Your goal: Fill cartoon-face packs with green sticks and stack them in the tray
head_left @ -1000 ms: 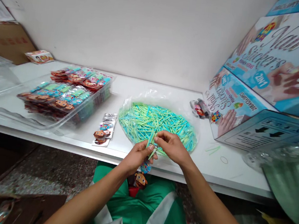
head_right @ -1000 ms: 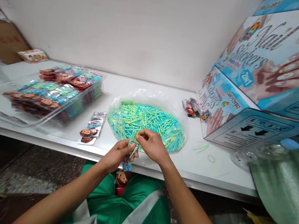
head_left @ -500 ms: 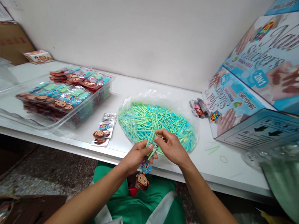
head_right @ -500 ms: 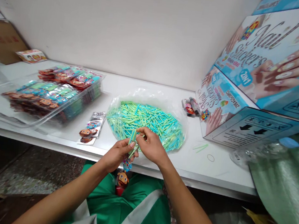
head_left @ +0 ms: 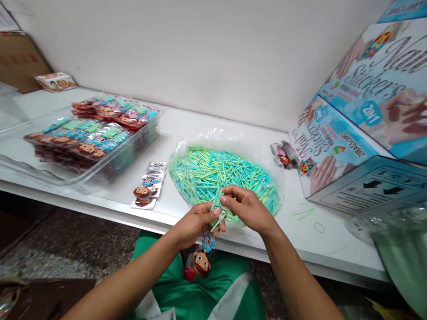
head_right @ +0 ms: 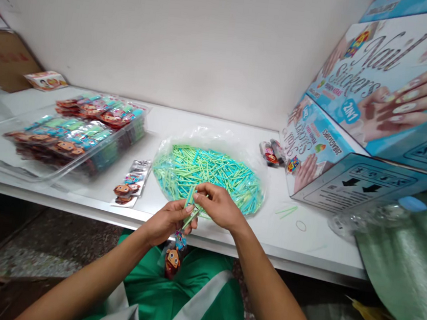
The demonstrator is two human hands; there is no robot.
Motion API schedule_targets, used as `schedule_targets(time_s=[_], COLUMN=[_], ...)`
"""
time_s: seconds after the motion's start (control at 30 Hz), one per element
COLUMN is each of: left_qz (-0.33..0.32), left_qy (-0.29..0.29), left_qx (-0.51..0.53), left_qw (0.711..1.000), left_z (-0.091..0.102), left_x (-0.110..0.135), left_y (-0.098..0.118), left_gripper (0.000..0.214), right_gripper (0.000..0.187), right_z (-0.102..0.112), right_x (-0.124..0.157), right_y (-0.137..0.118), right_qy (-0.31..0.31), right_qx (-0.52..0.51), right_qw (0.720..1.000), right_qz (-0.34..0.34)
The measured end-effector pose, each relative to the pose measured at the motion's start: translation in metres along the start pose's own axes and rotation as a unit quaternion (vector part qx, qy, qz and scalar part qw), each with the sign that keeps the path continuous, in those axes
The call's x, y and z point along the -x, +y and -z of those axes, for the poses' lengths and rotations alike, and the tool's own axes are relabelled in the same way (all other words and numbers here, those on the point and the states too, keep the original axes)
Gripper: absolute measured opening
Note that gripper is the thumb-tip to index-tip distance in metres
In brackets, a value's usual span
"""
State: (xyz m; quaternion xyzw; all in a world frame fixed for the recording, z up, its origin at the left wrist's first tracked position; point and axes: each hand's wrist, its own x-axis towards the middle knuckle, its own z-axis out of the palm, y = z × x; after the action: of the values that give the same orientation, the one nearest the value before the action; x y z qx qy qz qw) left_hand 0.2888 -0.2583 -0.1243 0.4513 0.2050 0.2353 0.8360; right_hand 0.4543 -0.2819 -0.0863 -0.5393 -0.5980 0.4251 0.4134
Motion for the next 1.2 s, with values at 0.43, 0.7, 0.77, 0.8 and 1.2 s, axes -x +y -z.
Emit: schedule_targets(time_s=[0.43, 0.7, 0.77, 0.8, 1.2], left_qz=[0.008, -0.008, -0.008, -0.006, -0.010], left_qy=[-0.004, 0.024, 0.026, 0.026, 0.066], left_qx=[0.018, 0.032, 0.029, 0.028, -0.015], left_qw=[1.000, 0.999, 0.999, 0.999, 0.998], left_z=[-0.003, -0.001, -0.001, -0.001, -0.001], left_x=[0.003, 0.002, 0.002, 0.002, 0.000], left_y=[0.003, 0.004, 0.003, 0.003, -0.001], left_gripper=[0.023, 0.023, 0.023, 0.023, 0.028], right_gripper=[0.023, 0.016, 0.014, 0.013, 0.018], right_z=[0.003, 0.001, 0.002, 0.002, -0.004], right_x=[0.002, 0.010, 0.012, 0.013, 0.014], right_y=[-0.005, -0.009, -0.010, -0.011, -0.012], right_qy=[-0.024, 0.014, 0.018, 0.022, 0.056], right_qx=[-0.018, 0.088, 0.112, 0.124, 0.168], right_qw=[0.999, 0.996, 0.994, 0.992, 0.984], right_qz=[0.014, 0.006, 0.006, 0.006, 0.008])
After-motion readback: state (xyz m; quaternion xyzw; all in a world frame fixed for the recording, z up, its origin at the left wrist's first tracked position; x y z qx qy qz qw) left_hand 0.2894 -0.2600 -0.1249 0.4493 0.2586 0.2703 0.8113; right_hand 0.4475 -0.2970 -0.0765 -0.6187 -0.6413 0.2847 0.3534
